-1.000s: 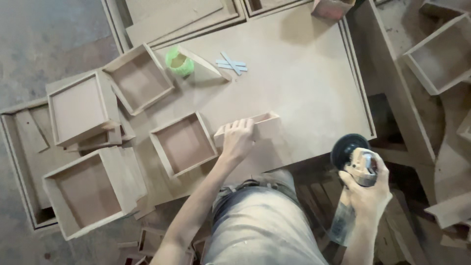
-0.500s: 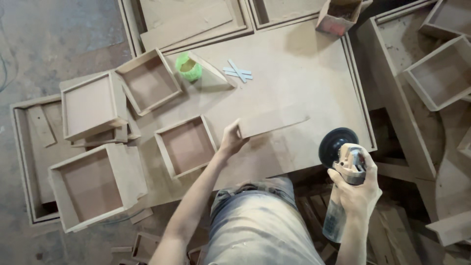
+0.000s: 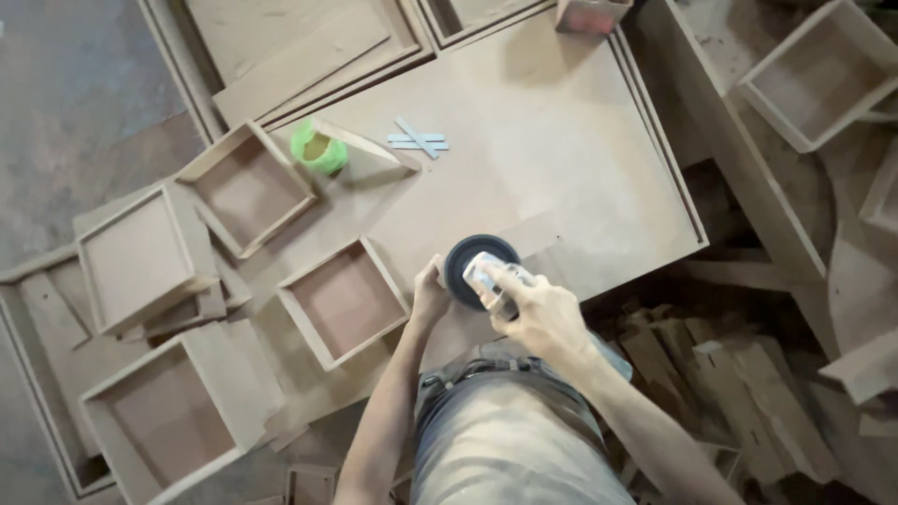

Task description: The person uses a handheld rotary sander to smooth the surfaces and edges of small wooden boxes. They handle each box one at a time, rotating it to sand different sides, then place it aside and pick up another.

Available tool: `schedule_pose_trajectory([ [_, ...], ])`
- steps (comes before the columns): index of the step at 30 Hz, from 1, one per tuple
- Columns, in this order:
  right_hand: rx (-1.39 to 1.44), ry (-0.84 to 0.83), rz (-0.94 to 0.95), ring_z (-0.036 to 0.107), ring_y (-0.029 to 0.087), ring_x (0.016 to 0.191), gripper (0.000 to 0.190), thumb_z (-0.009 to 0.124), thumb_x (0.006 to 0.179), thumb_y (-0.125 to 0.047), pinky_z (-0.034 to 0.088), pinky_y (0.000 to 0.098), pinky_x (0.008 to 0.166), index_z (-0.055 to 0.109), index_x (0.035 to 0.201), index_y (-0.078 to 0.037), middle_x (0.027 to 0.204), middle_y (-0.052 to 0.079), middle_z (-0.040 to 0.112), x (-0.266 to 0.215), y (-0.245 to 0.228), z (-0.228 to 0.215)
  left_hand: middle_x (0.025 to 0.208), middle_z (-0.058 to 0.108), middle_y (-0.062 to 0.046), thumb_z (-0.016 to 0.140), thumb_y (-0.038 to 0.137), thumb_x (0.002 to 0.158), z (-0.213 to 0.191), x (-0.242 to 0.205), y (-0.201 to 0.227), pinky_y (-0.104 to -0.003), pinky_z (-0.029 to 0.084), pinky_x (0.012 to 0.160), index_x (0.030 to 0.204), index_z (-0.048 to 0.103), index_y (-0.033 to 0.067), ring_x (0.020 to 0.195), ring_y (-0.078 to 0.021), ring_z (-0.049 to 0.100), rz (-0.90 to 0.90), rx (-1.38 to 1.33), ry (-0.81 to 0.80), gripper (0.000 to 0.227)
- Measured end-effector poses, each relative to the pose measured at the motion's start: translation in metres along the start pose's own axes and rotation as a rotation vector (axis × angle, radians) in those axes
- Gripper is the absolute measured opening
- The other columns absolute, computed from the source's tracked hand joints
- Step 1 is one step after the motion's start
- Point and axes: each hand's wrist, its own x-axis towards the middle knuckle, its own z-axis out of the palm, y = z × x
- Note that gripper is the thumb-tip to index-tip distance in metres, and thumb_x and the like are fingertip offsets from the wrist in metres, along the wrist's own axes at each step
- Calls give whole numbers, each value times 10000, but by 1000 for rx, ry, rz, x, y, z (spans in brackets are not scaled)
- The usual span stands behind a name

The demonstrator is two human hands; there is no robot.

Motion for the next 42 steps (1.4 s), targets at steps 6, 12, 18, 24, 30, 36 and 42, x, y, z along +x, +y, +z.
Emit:
schedule_pose_trajectory([
  [6,-30,8,294,734,392,848,769,821,716,-336,582,501,755,545,1434,-321,1033,177,747,16,40,-40,945,705,-118,758,-20,846,0,2,6,-308,560,818,1052,660,3,909,-173,709,-71,160,45,230],
  [12,-11,1,474,728,398,845,823,839,687,-357,575,510,764,534,1451,-332,971,187,742,-6,29,-37,949,713,-121,752,-13,848,3,6,12,-317,553,827,1048,659,2,915,-211,700,-38,84,44,221],
  [18,-62,-59,209,732,370,798,668,798,763,-355,597,464,710,595,1399,-366,938,166,737,-19,6,-7,942,694,-120,771,-9,826,-1,-5,6,-303,553,820,1056,675,3,899,-174,695,-53,135,6,249],
  [24,-32,2,621,755,370,882,813,838,747,-408,588,467,772,530,1490,-287,976,193,755,-25,77,-60,987,722,-124,749,-25,839,1,2,10,-295,544,878,1100,661,18,993,-203,689,-45,37,18,279],
  [30,-144,412,767,723,403,1017,869,900,706,-427,558,487,898,607,1512,-286,1170,188,744,-106,160,-92,968,701,-182,826,90,641,-15,22,76,-463,544,788,987,648,45,948,-375,673,143,599,-21,391],
  [36,-9,536,801,717,353,1083,866,919,677,-375,553,456,957,625,1482,-252,1221,163,739,-145,176,-53,949,676,-194,758,156,725,65,64,113,-478,530,735,1022,637,16,880,-346,677,133,1175,-274,349],
  [42,170,500,643,706,307,1143,869,935,648,-304,543,430,999,625,1456,-223,1262,148,728,-114,144,-31,1075,654,-201,786,276,728,58,69,106,-523,496,820,1205,582,49,1052,-367,641,112,964,-334,566],
])
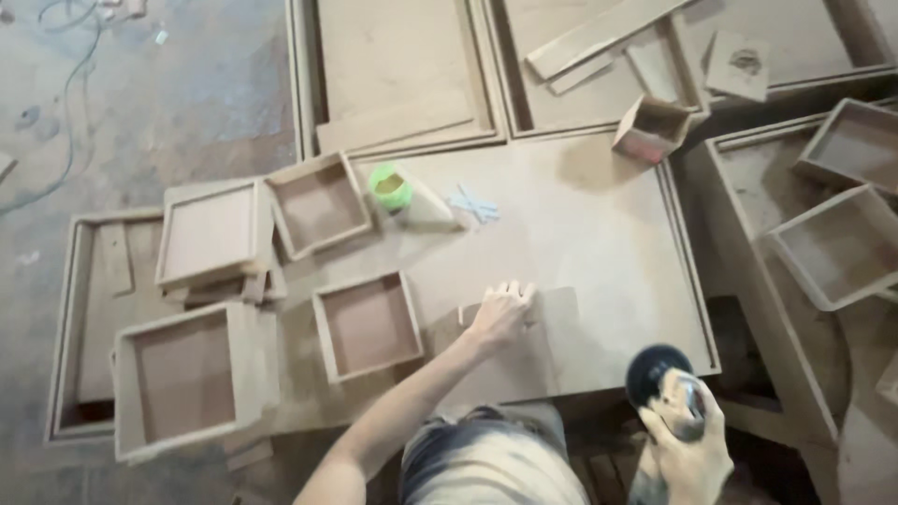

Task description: The person uses a handheld rotary sander to smooth the surfaces and edges of small wooden boxes. They handle each box one at a time, rotating it to sand different sides, then place it aside and pick up another.

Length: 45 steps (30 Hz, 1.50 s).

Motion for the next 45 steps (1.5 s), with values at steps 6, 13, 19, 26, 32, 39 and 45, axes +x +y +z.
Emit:
schedule_pose_trajectory([
  [6,100,-133,-59,694,275,1160,851,937,669,-230,542,403,998,606,1453,-217,1310,137,710,7,-57,6,1121,679,-145,788,47,654,-23,-45,-48,-463,494,932,1143,622,95,1124,-346,630,-115,-212,215,519],
  [13,42,-229,-138,718,273,1126,857,921,683,-252,567,414,973,580,1469,-248,1253,147,729,4,-103,8,1034,726,-192,769,-55,699,35,-60,-95,-384,569,836,1131,650,32,970,-337,708,-148,-750,346,456],
  [19,-63,-454,-339,734,292,1081,832,880,724,-262,593,414,927,541,1483,-294,1216,157,737,-10,-140,39,1055,728,-202,709,-67,785,97,-60,-130,-391,567,819,1187,681,26,921,-315,723,-153,-754,398,413],
  [26,-228,-708,-727,733,353,968,778,857,729,-292,598,462,823,542,1439,-322,1230,139,719,-23,-201,100,963,720,-221,761,20,737,87,-61,-134,-408,561,770,1138,686,28,861,-360,709,-75,-681,322,408],
  [32,-272,-722,-700,729,346,978,818,860,706,-258,595,460,823,522,1447,-335,1200,144,722,2,-194,85,920,686,-211,719,-20,741,76,-59,-129,-424,561,755,1159,683,44,824,-367,694,-161,-705,265,425],
  [39,-269,-474,-257,747,282,985,814,853,733,-206,593,410,892,556,1483,-321,1195,143,741,78,-141,39,961,676,-217,746,-15,741,88,-61,-133,-442,541,756,1021,658,25,882,-422,660,-62,-660,301,297],
  [45,-241,-70,-152,685,364,1161,847,950,719,-275,523,467,1029,626,1499,-223,1308,186,710,84,-54,-13,950,693,-179,730,-10,747,36,-69,-95,-441,537,798,961,679,46,952,-384,656,-121,-549,270,227],
])
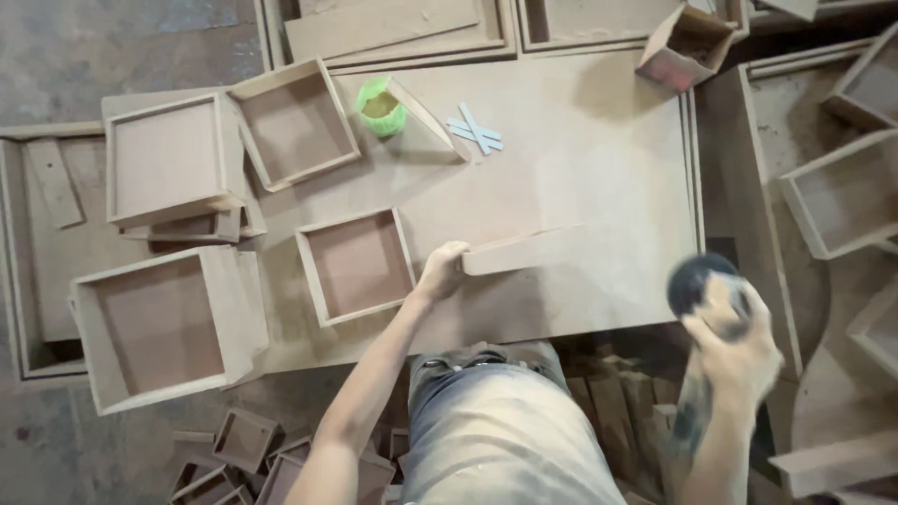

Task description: The person uses a handheld rotary sander to smooth the surfaces and edges of small wooden boxes. They handle each box one at a time, rotating it to sand different sides, then place it aside and pick up another.

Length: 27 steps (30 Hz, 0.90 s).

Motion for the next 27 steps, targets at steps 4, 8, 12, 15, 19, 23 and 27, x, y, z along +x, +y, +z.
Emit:
schedule_pose_trajectory([
  [4,125,88,129,675,289,1211,851,958,693,-225,525,424,1046,632,1477,-162,1351,152,703,-39,36,-2,1066,699,-197,696,95,725,7,8,69,-472,514,801,1022,633,16,1013,-344,668,252,294,64,314],
  [8,247,41,160,677,231,1184,844,955,683,-203,541,391,1017,635,1463,-166,1356,129,697,-64,35,7,1046,693,-166,657,99,859,23,30,104,-458,529,836,1009,614,54,1004,-319,681,27,537,-230,162],
  [12,373,-24,118,697,212,1156,831,939,690,-208,554,375,1020,625,1460,-173,1321,118,720,-72,10,19,1019,691,-171,676,95,764,14,46,106,-469,513,829,1037,613,57,987,-338,665,39,577,-264,283],
  [15,353,-70,85,707,223,1149,828,937,696,-217,558,377,1003,615,1458,-182,1299,129,723,-75,-9,23,1017,696,-159,727,141,731,-5,30,97,-499,492,793,1051,624,69,988,-338,656,9,588,-251,344],
  [19,357,-163,-2,717,237,1143,822,913,698,-209,549,381,1000,596,1456,-190,1238,150,738,-80,-45,18,1043,701,-157,756,82,641,-43,8,62,-480,490,888,1063,644,48,1038,-368,649,64,363,-48,438],
  [23,319,-299,-144,727,236,1103,814,889,704,-207,572,383,960,583,1458,-208,1224,152,737,-85,-86,28,1082,686,-153,735,-27,675,-36,-15,9,-413,534,904,1071,635,43,1067,-350,656,-30,-33,29,415],
  [27,265,-482,-390,738,260,1075,826,877,717,-227,587,384,944,542,1471,-255,1257,153,722,-83,-130,51,1094,702,-161,742,-34,748,-7,-14,-31,-419,548,874,1066,664,66,1047,-369,657,-12,-80,117,343],
])
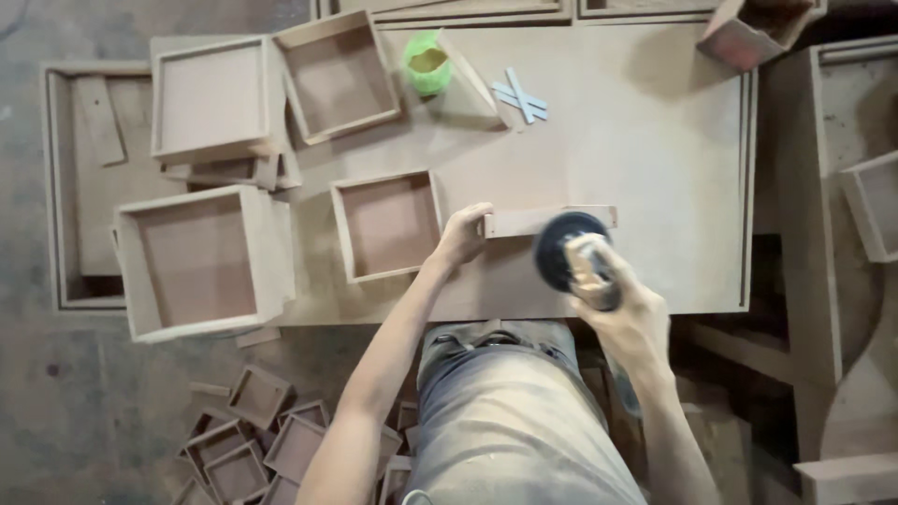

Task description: The person uses a handheld rotary sander to smooth the surfaces and edges of small wooden boxes. They handle each box one at a time, rotating it to sand different sides, then place it aside and pick up another.

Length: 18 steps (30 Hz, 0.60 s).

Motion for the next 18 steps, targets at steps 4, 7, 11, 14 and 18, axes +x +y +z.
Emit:
schedule_pose_trajectory([
  [4,-232,-158,-221,726,359,998,813,876,694,-260,591,447,824,553,1438,-314,1255,173,709,24,-32,32,1032,707,-145,778,14,749,6,-3,-11,-417,555,839,1047,672,72,962,-363,678,-6,-38,-4,322],
  [7,-380,-282,-165,721,364,975,795,870,716,-325,593,461,832,556,1443,-392,1149,154,725,32,-46,44,1059,721,-126,780,47,793,1,-2,-11,-414,562,873,1092,700,108,999,-360,686,105,-44,9,315],
  [11,-374,-252,-194,729,352,974,797,870,703,-286,595,460,804,557,1434,-353,1189,145,729,37,-36,29,1052,718,-130,802,86,671,5,-1,-13,-416,568,836,1082,685,97,957,-353,689,-10,21,2,427],
  [14,-368,-224,-47,747,321,981,831,855,734,-268,598,441,852,523,1490,-363,1135,142,747,34,-23,8,1014,719,-118,861,135,661,11,-6,-11,-420,563,820,1020,666,93,953,-348,688,-44,27,-23,411],
  [18,-250,-24,125,738,318,1036,829,854,757,-251,586,431,895,509,1506,-340,1189,162,737,37,-23,2,1059,735,-98,813,86,662,4,0,-8,-420,566,849,1015,666,102,992,-352,683,65,29,57,382],
])
